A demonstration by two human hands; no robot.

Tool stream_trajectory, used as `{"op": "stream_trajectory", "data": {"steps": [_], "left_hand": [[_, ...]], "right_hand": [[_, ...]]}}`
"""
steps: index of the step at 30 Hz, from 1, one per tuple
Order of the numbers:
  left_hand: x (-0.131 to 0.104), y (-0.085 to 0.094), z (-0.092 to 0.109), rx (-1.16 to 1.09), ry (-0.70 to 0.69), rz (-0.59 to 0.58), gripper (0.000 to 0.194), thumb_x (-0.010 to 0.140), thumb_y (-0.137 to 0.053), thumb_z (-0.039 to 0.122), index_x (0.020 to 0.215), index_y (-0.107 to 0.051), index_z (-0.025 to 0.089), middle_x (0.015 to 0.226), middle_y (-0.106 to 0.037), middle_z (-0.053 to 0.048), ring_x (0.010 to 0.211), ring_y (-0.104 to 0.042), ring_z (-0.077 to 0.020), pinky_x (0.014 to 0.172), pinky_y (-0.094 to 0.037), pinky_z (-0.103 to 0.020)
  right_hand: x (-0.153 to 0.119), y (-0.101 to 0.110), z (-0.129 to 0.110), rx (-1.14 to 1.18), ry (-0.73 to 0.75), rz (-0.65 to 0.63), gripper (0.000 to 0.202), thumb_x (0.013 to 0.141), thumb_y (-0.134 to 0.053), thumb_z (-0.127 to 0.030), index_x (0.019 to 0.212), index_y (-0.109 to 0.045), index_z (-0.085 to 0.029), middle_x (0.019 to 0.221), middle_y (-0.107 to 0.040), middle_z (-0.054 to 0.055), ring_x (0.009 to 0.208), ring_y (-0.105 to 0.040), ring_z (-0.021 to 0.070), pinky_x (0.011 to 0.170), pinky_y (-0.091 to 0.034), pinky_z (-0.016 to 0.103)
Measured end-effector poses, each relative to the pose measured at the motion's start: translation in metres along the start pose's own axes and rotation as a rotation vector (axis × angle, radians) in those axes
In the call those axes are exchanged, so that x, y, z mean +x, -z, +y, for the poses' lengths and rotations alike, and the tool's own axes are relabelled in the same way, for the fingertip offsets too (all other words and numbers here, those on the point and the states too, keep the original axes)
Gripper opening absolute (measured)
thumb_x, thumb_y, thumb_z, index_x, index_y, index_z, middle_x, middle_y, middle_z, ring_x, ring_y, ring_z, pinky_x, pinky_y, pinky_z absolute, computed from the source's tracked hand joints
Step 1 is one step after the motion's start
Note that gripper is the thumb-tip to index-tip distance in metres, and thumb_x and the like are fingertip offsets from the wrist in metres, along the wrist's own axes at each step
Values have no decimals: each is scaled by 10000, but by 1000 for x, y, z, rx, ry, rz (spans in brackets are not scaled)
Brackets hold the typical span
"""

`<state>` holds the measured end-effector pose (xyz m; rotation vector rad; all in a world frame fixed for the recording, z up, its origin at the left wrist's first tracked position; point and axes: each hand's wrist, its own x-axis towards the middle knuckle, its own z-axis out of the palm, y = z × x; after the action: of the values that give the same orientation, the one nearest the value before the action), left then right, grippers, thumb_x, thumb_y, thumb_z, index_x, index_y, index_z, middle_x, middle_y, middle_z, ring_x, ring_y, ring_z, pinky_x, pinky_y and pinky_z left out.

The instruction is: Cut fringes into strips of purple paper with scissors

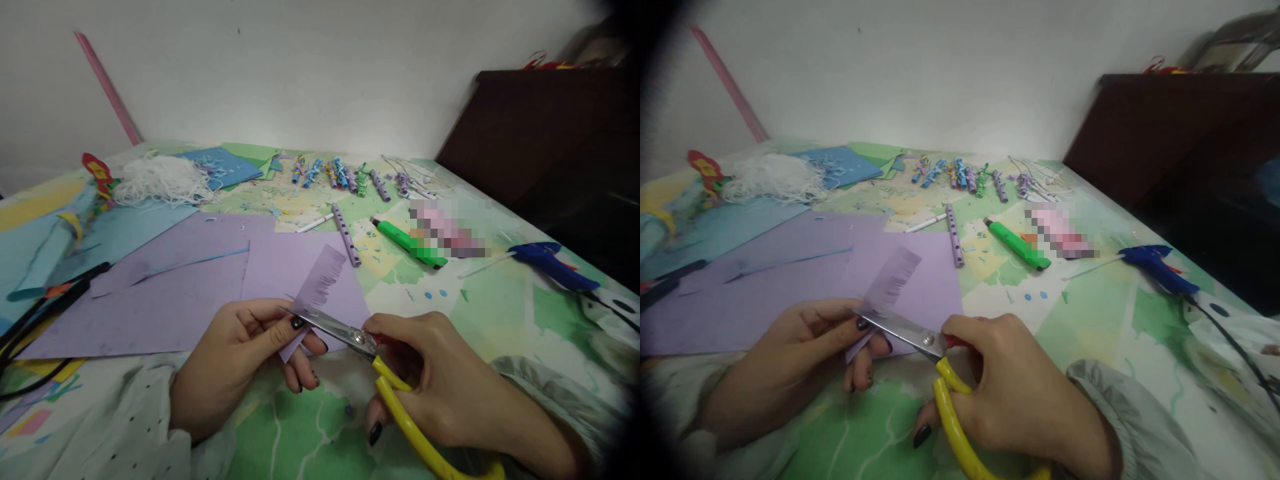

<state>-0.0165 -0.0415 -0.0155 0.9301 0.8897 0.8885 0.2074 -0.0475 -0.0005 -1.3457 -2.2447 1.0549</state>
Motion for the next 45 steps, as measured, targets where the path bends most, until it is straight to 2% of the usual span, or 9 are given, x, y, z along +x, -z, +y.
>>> {"op": "stream_trajectory", "data": {"steps": [9,23,28,34,39,45], "left_hand": [[-1,3,-4,13,8,-40,194,838,-675,295,745,-753,144,604,-731,-49,469,-651,-106,477,-521,-152],[-3,3,-5,-2,7,-43,171,842,-671,281,759,-749,153,701,-762,-59,496,-670,-117,487,-534,-170],[-2,1,-4,-21,0,-53,148,831,-686,265,773,-755,148,677,-760,-50,514,-682,-118,486,-533,-154],[0,-1,-3,-9,-7,-53,157,817,-700,261,762,-756,125,581,-724,-41,495,-672,-119,451,-512,-136],[0,0,-4,-24,-7,-18,129,800,-717,255,755,-758,141,691,-753,-46,491,-669,-109,448,-516,-139],[-1,1,-4,-50,12,-21,118,784,-730,261,765,-759,148,731,-755,-53,496,-676,-130,438,-533,-170]], "right_hand": [[1,-1,0,-57,5,0,387,647,-825,-434,704,-531,-190,543,-436,-78,492,-329,83,428,-241,205],[1,-1,-1,-101,1,2,345,656,-819,-419,759,-580,-192,552,-416,-74,498,-331,94,440,-244,214],[2,-1,-1,-100,-3,5,304,670,-805,-369,746,-568,-194,553,-426,-72,493,-341,93,442,-247,216],[2,-1,-1,-98,-4,-1,331,661,-814,-389,743,-555,-200,544,-411,-82,490,-322,91,439,-244,217],[0,-1,0,-91,-10,-2,377,655,-816,-424,713,-517,-202,551,-403,-82,498,-325,89,439,-245,210],[1,-1,2,-116,-4,11,301,665,-797,-339,723,-535,-203,549,-407,-79,498,-325,92,440,-241,213]]}}
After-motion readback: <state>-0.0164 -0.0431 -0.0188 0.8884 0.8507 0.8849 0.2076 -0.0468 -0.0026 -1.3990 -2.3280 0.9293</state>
